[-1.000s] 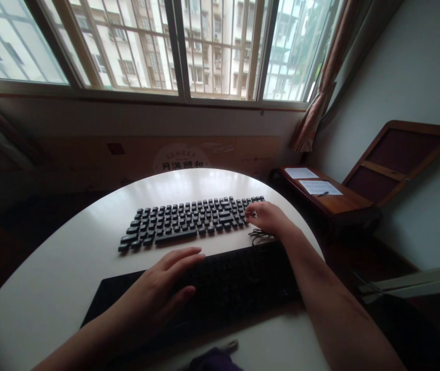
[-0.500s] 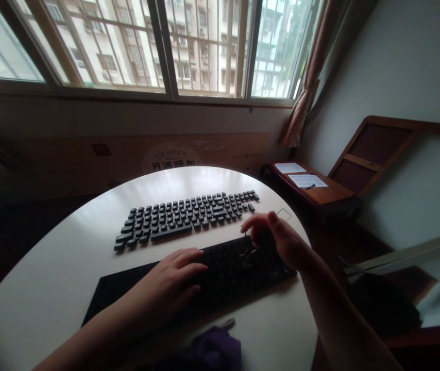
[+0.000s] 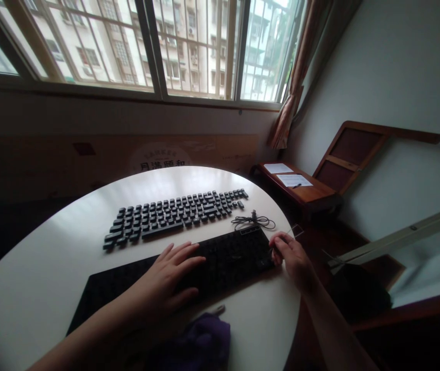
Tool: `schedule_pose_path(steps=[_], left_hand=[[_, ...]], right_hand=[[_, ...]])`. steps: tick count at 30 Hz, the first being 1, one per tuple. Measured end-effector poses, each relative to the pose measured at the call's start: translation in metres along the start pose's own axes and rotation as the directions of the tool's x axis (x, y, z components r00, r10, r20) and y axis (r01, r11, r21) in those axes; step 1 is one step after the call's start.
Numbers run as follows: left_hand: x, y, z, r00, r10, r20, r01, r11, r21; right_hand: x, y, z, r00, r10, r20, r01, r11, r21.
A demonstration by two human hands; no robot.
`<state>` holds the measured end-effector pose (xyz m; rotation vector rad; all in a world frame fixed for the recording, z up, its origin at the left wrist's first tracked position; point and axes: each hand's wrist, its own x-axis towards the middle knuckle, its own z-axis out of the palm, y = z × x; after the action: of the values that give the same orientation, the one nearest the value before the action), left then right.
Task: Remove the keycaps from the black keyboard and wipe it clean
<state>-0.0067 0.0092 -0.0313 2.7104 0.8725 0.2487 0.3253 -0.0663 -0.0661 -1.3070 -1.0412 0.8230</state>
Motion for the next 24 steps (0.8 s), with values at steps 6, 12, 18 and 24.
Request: schedule_pose_path(steps=[6,12,18,24], left_hand=[[-0.001,0.001,-0.002,0.999,-0.038,0.016,0.038,0.999,-0.003],[0.000,-0.004,0.003,1.000,-0.015,-0.008,0.015,1.000,-0.017],[0.000,-0.009,0.008,0.999,0.002,-0.033,-0.003,1.000,-0.019],[0.000,-0.004,0.001,1.000,-0.018,0.012,0.018,1.000,-0.023]], right_hand=[[-0.005,0.015,0.014,0.977,-0.026,-0.212,0.012,0.998,-0.066],[-0.007,0.020,0.013,0.977,-0.059,-0.203,0.025,0.986,-0.167],[-0.008,0.019,0.014,0.984,-0.041,-0.176,0.009,0.984,-0.177],[-0.012,0.017,0.012,0.991,-0.092,-0.092,0.064,0.960,-0.271]])
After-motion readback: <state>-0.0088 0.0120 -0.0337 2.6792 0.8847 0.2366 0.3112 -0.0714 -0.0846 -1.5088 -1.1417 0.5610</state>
